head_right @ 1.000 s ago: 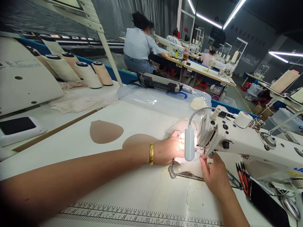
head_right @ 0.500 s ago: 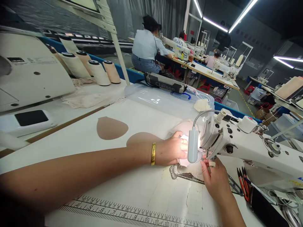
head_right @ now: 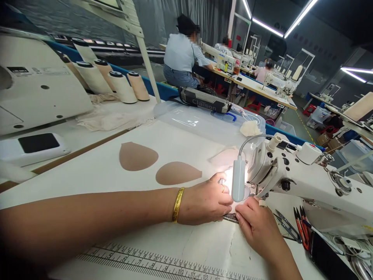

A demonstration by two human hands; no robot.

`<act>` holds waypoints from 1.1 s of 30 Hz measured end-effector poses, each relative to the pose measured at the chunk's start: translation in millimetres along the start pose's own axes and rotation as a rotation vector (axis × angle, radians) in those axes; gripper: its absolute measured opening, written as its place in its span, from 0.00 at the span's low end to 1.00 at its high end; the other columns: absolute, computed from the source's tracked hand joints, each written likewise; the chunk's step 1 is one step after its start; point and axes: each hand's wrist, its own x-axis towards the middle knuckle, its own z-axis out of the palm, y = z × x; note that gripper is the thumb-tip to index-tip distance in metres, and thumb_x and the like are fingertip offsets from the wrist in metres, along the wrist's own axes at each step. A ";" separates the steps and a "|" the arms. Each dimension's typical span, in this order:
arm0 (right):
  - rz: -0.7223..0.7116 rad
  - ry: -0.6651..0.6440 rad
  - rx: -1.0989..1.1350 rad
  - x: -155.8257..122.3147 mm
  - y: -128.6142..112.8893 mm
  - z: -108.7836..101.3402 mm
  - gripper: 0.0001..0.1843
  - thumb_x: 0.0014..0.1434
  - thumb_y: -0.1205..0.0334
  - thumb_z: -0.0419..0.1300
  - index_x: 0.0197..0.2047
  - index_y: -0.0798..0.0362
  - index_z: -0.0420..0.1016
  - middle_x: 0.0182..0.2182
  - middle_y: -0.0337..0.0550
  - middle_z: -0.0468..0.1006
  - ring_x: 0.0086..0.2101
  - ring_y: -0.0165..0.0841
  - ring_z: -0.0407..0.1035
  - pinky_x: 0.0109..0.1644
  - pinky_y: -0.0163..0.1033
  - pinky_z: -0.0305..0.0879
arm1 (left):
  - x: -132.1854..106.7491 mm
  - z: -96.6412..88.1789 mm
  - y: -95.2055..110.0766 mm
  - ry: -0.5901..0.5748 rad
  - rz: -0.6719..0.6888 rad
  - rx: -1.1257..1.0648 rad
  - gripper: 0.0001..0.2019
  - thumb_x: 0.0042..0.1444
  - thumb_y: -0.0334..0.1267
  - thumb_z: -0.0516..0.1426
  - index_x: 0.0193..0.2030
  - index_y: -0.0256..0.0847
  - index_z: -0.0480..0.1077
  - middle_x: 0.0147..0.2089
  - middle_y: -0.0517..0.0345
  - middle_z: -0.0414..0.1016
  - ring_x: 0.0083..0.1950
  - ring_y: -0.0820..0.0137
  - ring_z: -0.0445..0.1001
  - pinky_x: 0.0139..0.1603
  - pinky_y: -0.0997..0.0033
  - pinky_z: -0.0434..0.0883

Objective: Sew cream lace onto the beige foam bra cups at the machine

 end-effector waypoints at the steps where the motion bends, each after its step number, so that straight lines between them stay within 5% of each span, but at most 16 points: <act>1: 0.001 0.005 -0.017 0.3 -0.1 0.8 0.15 0.77 0.60 0.48 0.49 0.46 0.77 0.36 0.42 0.77 0.34 0.36 0.73 0.35 0.39 0.67 | 0.2 -0.1 1.3 -0.003 -0.002 0.008 0.10 0.60 0.34 0.62 0.28 0.40 0.68 0.30 0.62 0.73 0.31 0.68 0.67 0.50 0.51 0.61; 7: 0.040 0.078 -0.108 0.4 3.2 9.6 0.16 0.76 0.61 0.49 0.47 0.47 0.78 0.36 0.43 0.78 0.33 0.36 0.72 0.35 0.39 0.66 | 4.5 5.5 -3.5 0.006 -0.055 0.044 0.09 0.59 0.28 0.59 0.27 0.39 0.69 0.30 0.61 0.74 0.30 0.68 0.67 0.54 0.46 0.59; 15: 0.161 0.115 -0.187 2.4 11.6 19.9 0.16 0.75 0.59 0.48 0.48 0.46 0.78 0.41 0.46 0.82 0.39 0.40 0.75 0.38 0.41 0.70 | 7.9 16.5 -22.5 0.002 -0.100 -0.023 0.07 0.63 0.33 0.61 0.32 0.42 0.75 0.35 0.59 0.79 0.37 0.64 0.72 0.61 0.42 0.54; 20: 0.178 0.125 -0.194 2.0 15.6 22.7 0.16 0.75 0.58 0.49 0.56 0.46 0.76 0.41 0.46 0.82 0.40 0.41 0.77 0.36 0.41 0.70 | 10.4 21.0 -28.0 -0.005 -0.138 -0.038 0.09 0.63 0.31 0.58 0.31 0.43 0.75 0.37 0.58 0.79 0.43 0.61 0.73 0.64 0.42 0.52; 26: 0.168 0.121 -0.256 -1.6 20.2 26.8 0.17 0.76 0.56 0.47 0.58 0.46 0.75 0.39 0.44 0.82 0.37 0.43 0.76 0.32 0.41 0.66 | 7.0 4.6 -54.1 0.066 -0.500 0.041 0.16 0.63 0.22 0.50 0.48 0.36 0.75 0.55 0.42 0.76 0.52 0.56 0.73 0.55 0.51 0.66; 30: 0.176 0.139 -0.266 -1.9 20.0 29.6 0.17 0.76 0.57 0.47 0.59 0.46 0.74 0.36 0.43 0.79 0.35 0.42 0.75 0.31 0.40 0.64 | -3.7 -2.7 -67.4 -0.176 -0.548 -0.031 0.12 0.55 0.19 0.53 0.36 0.37 0.75 0.34 0.51 0.74 0.32 0.63 0.70 0.35 0.63 0.66; 33: 0.186 0.135 -0.254 0.0 17.7 29.9 0.16 0.76 0.58 0.48 0.56 0.46 0.75 0.35 0.42 0.78 0.34 0.40 0.73 0.31 0.39 0.62 | -5.1 1.5 -54.9 -0.219 -0.392 -0.083 0.08 0.59 0.29 0.60 0.28 0.40 0.72 0.30 0.54 0.73 0.32 0.64 0.70 0.37 0.63 0.68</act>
